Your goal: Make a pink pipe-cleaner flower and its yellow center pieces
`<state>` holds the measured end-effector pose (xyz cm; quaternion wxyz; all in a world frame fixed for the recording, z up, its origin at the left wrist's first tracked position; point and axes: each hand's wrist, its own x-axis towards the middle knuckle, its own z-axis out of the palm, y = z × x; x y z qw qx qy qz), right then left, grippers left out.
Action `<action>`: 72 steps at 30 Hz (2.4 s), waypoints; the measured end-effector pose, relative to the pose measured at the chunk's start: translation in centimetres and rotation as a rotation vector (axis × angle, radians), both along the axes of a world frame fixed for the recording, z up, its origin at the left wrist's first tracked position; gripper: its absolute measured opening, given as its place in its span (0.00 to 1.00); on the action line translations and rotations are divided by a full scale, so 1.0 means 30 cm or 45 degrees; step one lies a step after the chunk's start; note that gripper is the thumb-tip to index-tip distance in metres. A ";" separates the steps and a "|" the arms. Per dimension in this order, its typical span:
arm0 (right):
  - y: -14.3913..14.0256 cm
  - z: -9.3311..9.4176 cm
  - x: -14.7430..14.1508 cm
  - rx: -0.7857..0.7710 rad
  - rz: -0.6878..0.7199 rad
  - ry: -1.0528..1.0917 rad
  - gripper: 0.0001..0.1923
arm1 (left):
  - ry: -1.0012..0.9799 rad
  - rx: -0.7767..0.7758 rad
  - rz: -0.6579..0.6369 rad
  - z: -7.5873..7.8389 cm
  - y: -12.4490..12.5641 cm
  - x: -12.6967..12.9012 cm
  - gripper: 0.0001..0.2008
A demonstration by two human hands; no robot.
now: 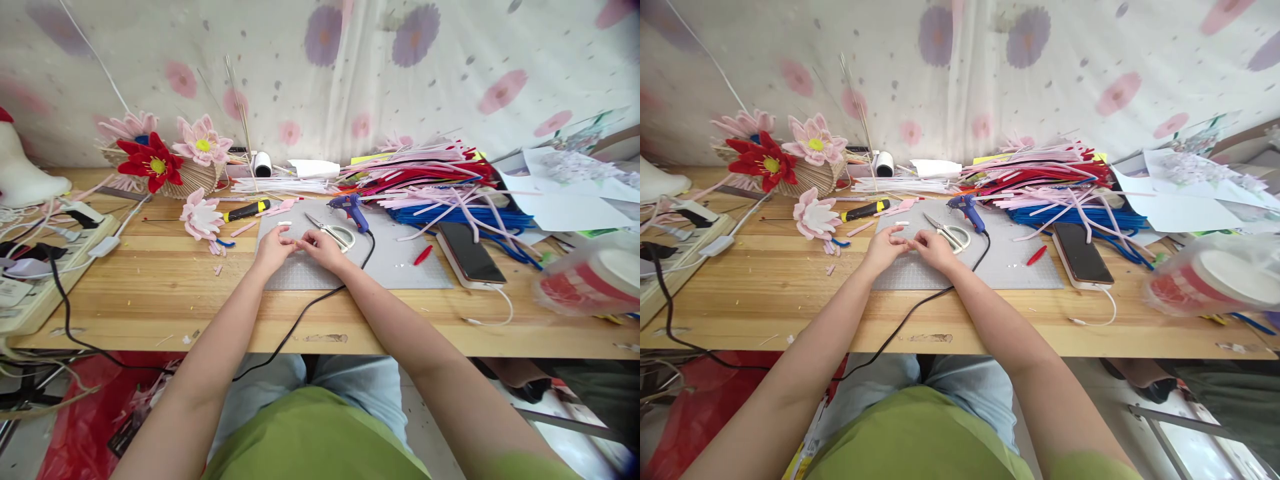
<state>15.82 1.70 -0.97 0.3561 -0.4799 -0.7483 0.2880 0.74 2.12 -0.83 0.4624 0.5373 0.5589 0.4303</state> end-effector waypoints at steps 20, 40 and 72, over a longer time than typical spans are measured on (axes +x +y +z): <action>0.001 -0.001 -0.004 0.110 -0.248 0.141 0.13 | 0.089 0.441 0.320 0.022 0.017 -0.046 0.15; 0.028 -0.005 0.017 -0.079 -0.356 -0.101 0.10 | 0.283 0.391 0.469 -0.008 0.115 -0.092 0.09; 0.047 0.016 -0.003 -0.160 -0.415 -0.265 0.10 | -0.063 0.240 0.457 -0.018 0.123 -0.117 0.09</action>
